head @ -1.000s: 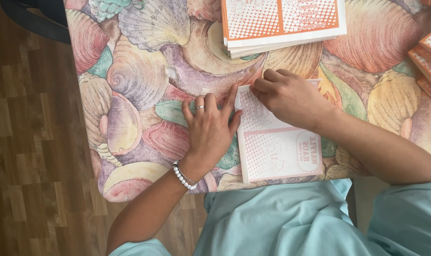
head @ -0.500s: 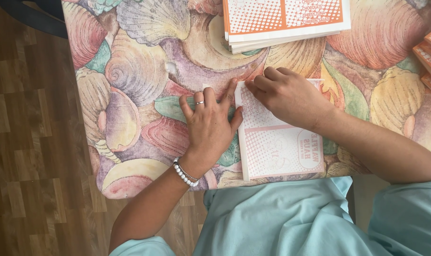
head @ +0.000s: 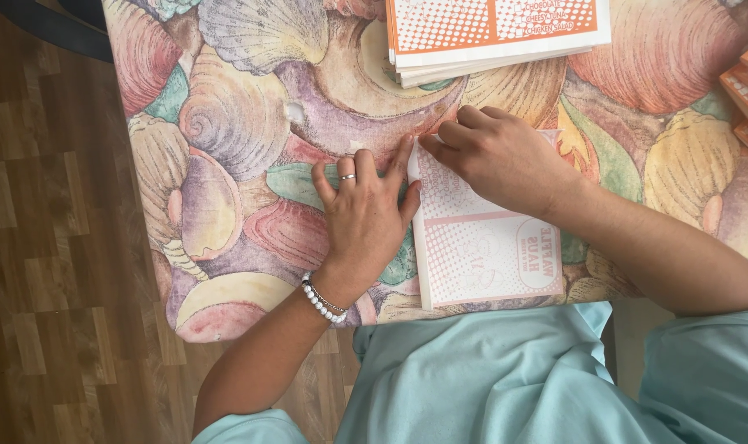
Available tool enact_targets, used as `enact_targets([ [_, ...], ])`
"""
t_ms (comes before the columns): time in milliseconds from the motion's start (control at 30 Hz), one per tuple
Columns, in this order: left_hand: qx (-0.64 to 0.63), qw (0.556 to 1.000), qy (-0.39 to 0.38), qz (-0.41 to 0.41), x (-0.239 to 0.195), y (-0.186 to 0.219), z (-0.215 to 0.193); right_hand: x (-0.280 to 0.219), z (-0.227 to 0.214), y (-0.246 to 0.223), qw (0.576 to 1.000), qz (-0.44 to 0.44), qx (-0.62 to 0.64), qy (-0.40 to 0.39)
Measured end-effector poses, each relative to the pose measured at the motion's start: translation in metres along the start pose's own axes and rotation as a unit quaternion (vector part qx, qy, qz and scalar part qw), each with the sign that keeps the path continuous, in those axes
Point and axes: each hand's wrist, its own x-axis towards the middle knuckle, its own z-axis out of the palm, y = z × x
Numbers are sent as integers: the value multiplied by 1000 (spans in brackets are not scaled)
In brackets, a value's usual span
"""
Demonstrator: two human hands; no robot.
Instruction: Folding flat paper sheets into bags and stacking them on a table.
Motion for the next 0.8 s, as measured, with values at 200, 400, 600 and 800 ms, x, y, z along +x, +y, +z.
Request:
enact_targets([
  [200, -29, 1000, -1, -7, -1, -3, 1, 2, -1, 0, 1000, -8, -10, 5],
  [400, -183, 980, 59, 54, 5, 1, -3, -1, 5, -3, 1000, -3, -8, -10],
  [600, -128, 984, 4, 121, 8, 13, 5, -31, 12, 20, 999, 1, 34, 11],
  [800, -42, 993, 6, 112, 20, 24, -6, -77, 18, 51, 993, 54, 106, 26],
])
